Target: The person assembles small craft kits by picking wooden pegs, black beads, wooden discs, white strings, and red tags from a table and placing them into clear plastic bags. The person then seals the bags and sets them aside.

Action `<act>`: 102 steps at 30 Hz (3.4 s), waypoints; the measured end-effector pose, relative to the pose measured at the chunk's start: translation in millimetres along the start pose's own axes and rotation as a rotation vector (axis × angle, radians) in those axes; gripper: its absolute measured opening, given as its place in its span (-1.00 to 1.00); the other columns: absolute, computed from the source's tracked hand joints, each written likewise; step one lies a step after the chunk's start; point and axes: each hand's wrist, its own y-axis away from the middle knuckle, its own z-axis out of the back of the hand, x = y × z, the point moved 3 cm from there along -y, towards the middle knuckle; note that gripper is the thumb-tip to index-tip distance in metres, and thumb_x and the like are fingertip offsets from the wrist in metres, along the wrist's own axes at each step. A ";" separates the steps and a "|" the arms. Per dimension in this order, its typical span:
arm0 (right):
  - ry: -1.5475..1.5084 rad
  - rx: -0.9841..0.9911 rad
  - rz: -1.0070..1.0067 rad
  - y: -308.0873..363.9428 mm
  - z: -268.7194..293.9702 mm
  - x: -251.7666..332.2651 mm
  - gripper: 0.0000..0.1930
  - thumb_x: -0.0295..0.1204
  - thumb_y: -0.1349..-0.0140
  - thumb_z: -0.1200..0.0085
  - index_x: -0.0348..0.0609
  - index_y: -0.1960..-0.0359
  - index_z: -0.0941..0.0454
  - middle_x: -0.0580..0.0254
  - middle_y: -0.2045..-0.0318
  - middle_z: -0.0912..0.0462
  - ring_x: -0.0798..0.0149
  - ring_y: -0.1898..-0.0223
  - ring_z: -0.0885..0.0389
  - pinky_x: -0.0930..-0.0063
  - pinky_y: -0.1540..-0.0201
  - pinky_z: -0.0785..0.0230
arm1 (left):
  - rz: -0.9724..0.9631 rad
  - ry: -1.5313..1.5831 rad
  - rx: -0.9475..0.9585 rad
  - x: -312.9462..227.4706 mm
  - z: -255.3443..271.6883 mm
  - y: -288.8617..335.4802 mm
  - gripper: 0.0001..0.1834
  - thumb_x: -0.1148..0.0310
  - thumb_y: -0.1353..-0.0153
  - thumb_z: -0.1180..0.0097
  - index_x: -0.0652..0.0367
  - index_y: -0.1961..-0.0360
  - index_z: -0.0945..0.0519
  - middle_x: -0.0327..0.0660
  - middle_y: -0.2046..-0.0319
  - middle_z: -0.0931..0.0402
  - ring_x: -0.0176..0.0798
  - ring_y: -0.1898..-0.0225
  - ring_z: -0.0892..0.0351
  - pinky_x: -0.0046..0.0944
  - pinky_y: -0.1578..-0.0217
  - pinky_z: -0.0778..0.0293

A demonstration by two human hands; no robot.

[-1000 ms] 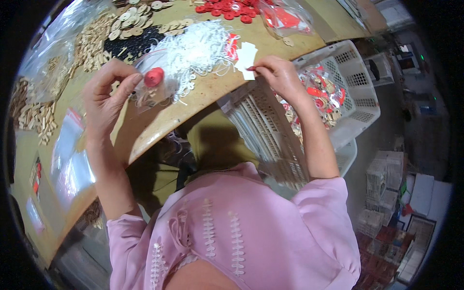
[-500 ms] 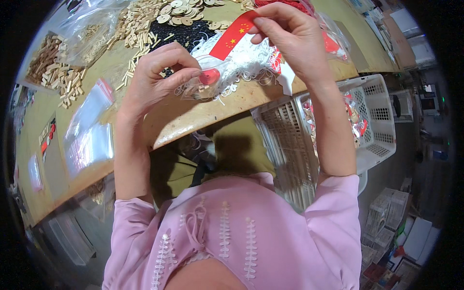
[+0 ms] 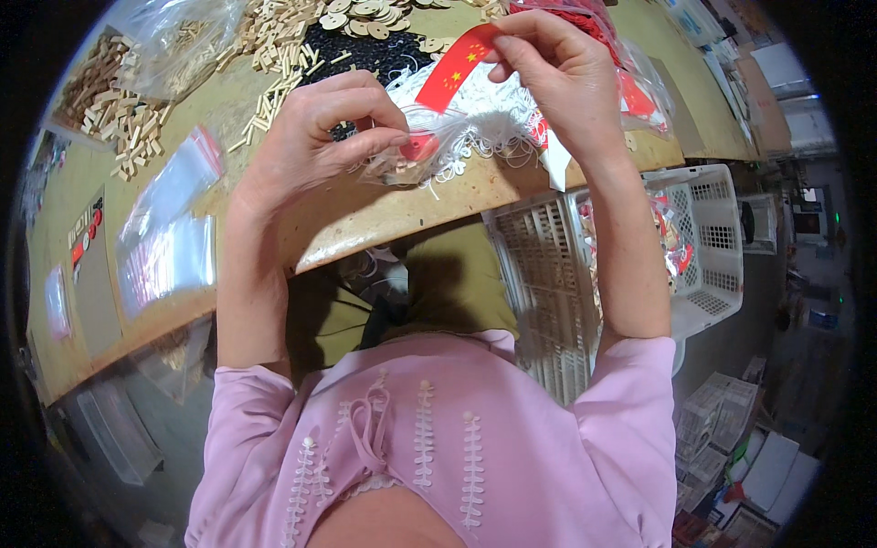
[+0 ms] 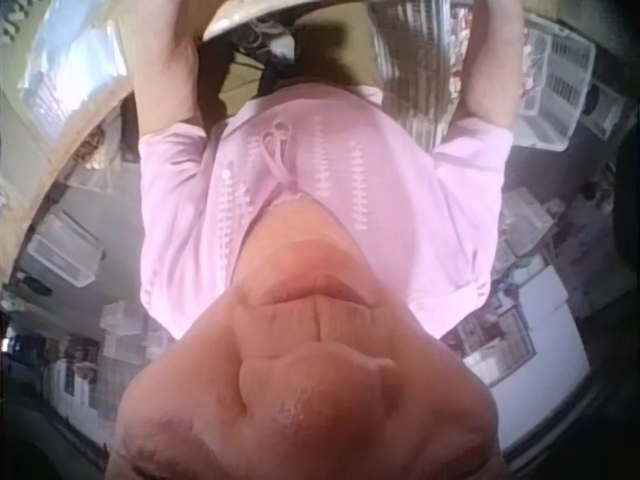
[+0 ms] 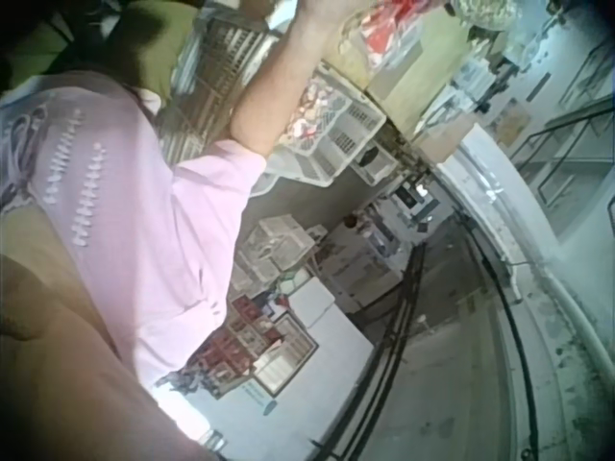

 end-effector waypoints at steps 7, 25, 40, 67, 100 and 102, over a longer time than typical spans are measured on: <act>-0.037 0.043 -0.032 0.4 -9.3 6.0 -0.82 -0.56 -0.44 -0.14 -0.29 -0.02 -0.65 0.24 0.27 -0.75 0.45 0.31 -0.70 0.59 0.21 -0.54 | -0.001 -0.037 0.020 1.4 0.8 0.7 -0.87 0.36 -0.20 -0.36 0.18 0.34 -0.69 -0.19 0.38 -0.60 -0.15 0.34 -0.65 -0.21 0.31 -0.55; -0.288 0.089 -0.422 -17.9 -15.2 -6.3 -0.84 -0.45 -0.39 -0.23 -0.15 0.04 -0.67 0.35 0.38 -0.74 0.55 0.41 -0.62 0.69 0.36 -0.42 | 0.016 -0.060 0.016 6.5 5.4 2.6 -0.87 0.39 -0.21 -0.30 0.18 0.27 -0.62 -0.15 0.33 -0.59 -0.11 0.30 -0.67 -0.18 0.28 -0.60; -0.086 0.310 -0.393 -15.6 -32.5 -1.9 -0.87 -0.45 -0.39 -0.20 -0.17 0.09 -0.67 0.39 0.38 -0.71 0.57 0.44 -0.60 0.68 0.36 -0.43 | 0.035 -0.054 0.000 7.8 4.5 3.6 -0.85 0.37 -0.22 -0.30 0.18 0.27 -0.62 -0.13 0.33 -0.60 -0.03 0.29 -0.67 -0.14 0.27 -0.57; -0.223 0.158 -0.190 -15.6 -14.5 14.8 -0.81 -0.48 -0.51 -0.04 -0.24 -0.04 -0.63 0.14 0.10 -0.76 0.29 0.18 -0.82 0.58 0.17 -0.70 | 0.237 0.077 0.016 12.1 0.5 4.3 -0.88 0.47 -0.19 -0.26 0.25 0.27 -0.60 -0.05 0.43 -0.62 -0.07 0.37 -0.67 -0.17 0.31 -0.54; -0.039 0.330 -0.469 21.5 -83.0 22.6 -0.81 -0.40 -0.34 -0.28 -0.29 0.18 -0.67 0.37 0.51 -0.67 0.59 0.71 -0.44 0.67 0.69 -0.24 | 0.376 0.250 -0.051 16.1 -2.7 6.6 -0.75 0.35 -0.19 -0.36 0.21 0.16 -0.62 -0.17 0.38 -0.64 -0.27 0.33 -0.64 -0.23 0.22 -0.58; -0.132 0.329 -0.554 20.3 -76.4 29.8 -0.82 -0.38 -0.36 -0.28 -0.28 0.20 -0.69 0.40 0.51 -0.67 0.65 0.74 -0.38 0.70 0.72 -0.17 | 0.331 0.323 -0.023 8.6 5.0 5.4 -0.54 0.27 -0.16 -0.45 0.16 -0.03 -0.57 -0.24 0.18 -0.61 -0.34 0.15 -0.58 -0.25 0.10 -0.55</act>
